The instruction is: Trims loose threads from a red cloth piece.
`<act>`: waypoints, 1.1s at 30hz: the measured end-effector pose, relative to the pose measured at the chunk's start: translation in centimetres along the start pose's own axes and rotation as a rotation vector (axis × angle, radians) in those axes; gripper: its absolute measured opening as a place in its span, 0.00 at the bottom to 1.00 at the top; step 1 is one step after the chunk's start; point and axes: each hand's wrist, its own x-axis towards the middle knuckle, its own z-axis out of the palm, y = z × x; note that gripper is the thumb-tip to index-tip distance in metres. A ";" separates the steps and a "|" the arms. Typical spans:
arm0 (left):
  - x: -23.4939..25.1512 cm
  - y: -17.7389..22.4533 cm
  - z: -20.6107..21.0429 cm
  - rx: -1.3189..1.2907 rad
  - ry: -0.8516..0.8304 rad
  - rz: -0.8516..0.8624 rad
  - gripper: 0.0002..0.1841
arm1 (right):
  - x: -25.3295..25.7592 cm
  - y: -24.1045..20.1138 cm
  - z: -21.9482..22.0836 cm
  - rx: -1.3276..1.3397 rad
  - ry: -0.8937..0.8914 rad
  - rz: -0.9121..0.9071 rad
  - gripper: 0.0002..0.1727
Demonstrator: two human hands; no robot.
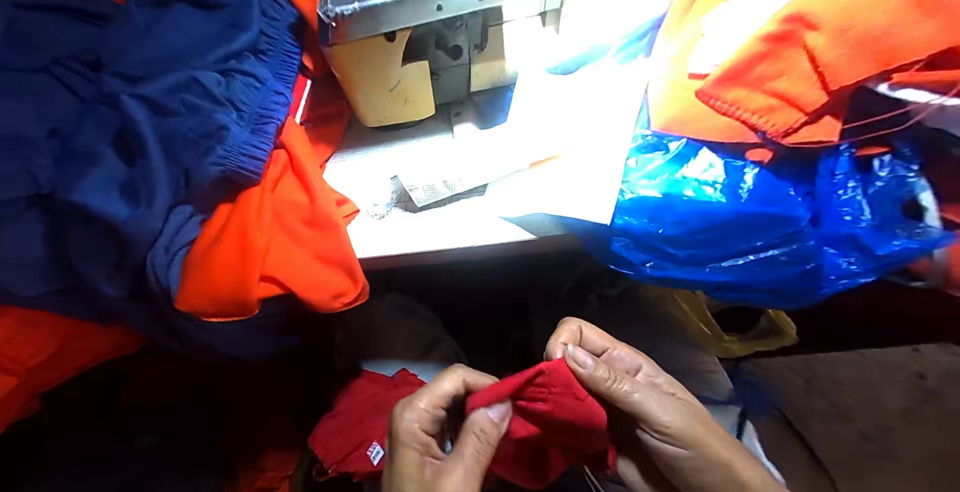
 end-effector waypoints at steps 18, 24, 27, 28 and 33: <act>0.9 -0.6 0.7 -0.103 0.141 -0.011 0.12 | 0.1 1.8 0.7 0.160 -0.036 0.001 0.12; 1.4 -0.2 -1.1 0.139 0.043 0.023 0.09 | 0.3 0.1 1.2 0.175 0.079 0.093 0.12; 1.4 0.4 -2.2 0.657 0.067 0.099 0.12 | 0.5 0.9 0.4 0.244 -0.002 0.034 0.09; 1.3 0.6 -2.4 0.824 0.080 0.127 0.15 | 0.5 0.9 0.4 0.247 -0.012 0.031 0.10; 0.8 3.5 -2.8 0.903 0.023 0.145 0.18 | 0.7 0.2 0.9 0.229 0.027 0.069 0.11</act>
